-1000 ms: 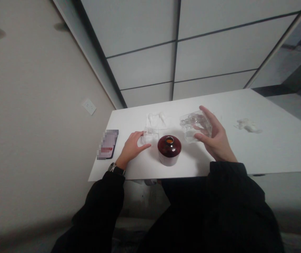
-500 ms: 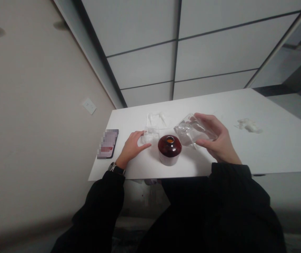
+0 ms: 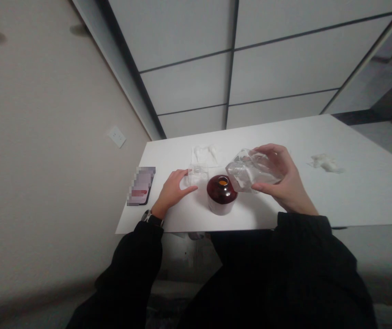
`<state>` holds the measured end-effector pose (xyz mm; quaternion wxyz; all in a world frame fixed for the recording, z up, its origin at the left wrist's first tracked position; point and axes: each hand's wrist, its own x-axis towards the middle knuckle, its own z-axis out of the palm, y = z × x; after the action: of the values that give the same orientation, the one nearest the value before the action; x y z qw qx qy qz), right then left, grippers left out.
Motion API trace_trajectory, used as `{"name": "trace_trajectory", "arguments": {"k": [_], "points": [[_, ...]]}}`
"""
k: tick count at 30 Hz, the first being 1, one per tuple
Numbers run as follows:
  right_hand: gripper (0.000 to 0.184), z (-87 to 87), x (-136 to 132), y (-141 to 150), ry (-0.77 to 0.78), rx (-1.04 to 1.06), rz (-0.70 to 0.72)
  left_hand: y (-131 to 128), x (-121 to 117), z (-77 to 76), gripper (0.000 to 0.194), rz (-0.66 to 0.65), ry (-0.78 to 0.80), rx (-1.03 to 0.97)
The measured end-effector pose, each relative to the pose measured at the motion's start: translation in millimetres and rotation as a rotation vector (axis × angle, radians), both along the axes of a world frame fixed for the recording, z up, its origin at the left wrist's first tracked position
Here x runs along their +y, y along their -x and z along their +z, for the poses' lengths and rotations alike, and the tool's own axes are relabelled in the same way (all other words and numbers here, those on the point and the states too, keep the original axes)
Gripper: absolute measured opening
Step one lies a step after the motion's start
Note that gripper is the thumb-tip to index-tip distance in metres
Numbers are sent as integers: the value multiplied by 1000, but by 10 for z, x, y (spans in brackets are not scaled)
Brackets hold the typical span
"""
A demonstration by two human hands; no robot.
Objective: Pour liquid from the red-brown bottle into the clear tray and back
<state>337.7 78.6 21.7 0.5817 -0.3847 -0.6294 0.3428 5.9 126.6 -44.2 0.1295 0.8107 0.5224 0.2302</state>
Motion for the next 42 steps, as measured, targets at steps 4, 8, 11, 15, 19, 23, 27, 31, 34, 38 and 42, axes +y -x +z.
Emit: {"name": "trace_trajectory", "arguments": {"k": [4, 8, 11, 15, 19, 23, 27, 31, 34, 38, 42], "points": [[76, 39, -10, -11, -22, -56, -6, 8, 7, -1, 59, -9, 5, -5], [74, 114, -41, -15, -49, -77, 2, 12, 8, -5, 57, -15, -9, -22], [73, 163, -71, -12, -47, -105, -4, 12, 5, -14, 54, -9, -15, -30], [71, 203, -106, -15, -59, -118, -3, 9, 2, -21, 54, -7, -19, -31], [70, 216, -127, -20, -49, -129, 5, 10, -1, -23, 54, -12, -24, -35], [71, 226, -142, -9, -54, -107, 3, 9, -6, -19, 57, -5, -24, -20], [69, 267, -167, 12, -83, -118, -3, 6, -9, -11, 56, 3, -19, -8], [70, 301, -189, 26, -119, -161, -39, 10, -3, -16, 55, -3, -13, -13], [73, 294, -190, 28, -133, -173, -67, 15, 0, -23, 55, -8, -18, -13], [73, 282, -187, 25, -137, -180, -77, 13, -4, -21, 55, -9, -21, -3], [73, 297, -197, 23, -134, -178, -47, 5, -10, -11, 54, -8, -19, 6]]}}
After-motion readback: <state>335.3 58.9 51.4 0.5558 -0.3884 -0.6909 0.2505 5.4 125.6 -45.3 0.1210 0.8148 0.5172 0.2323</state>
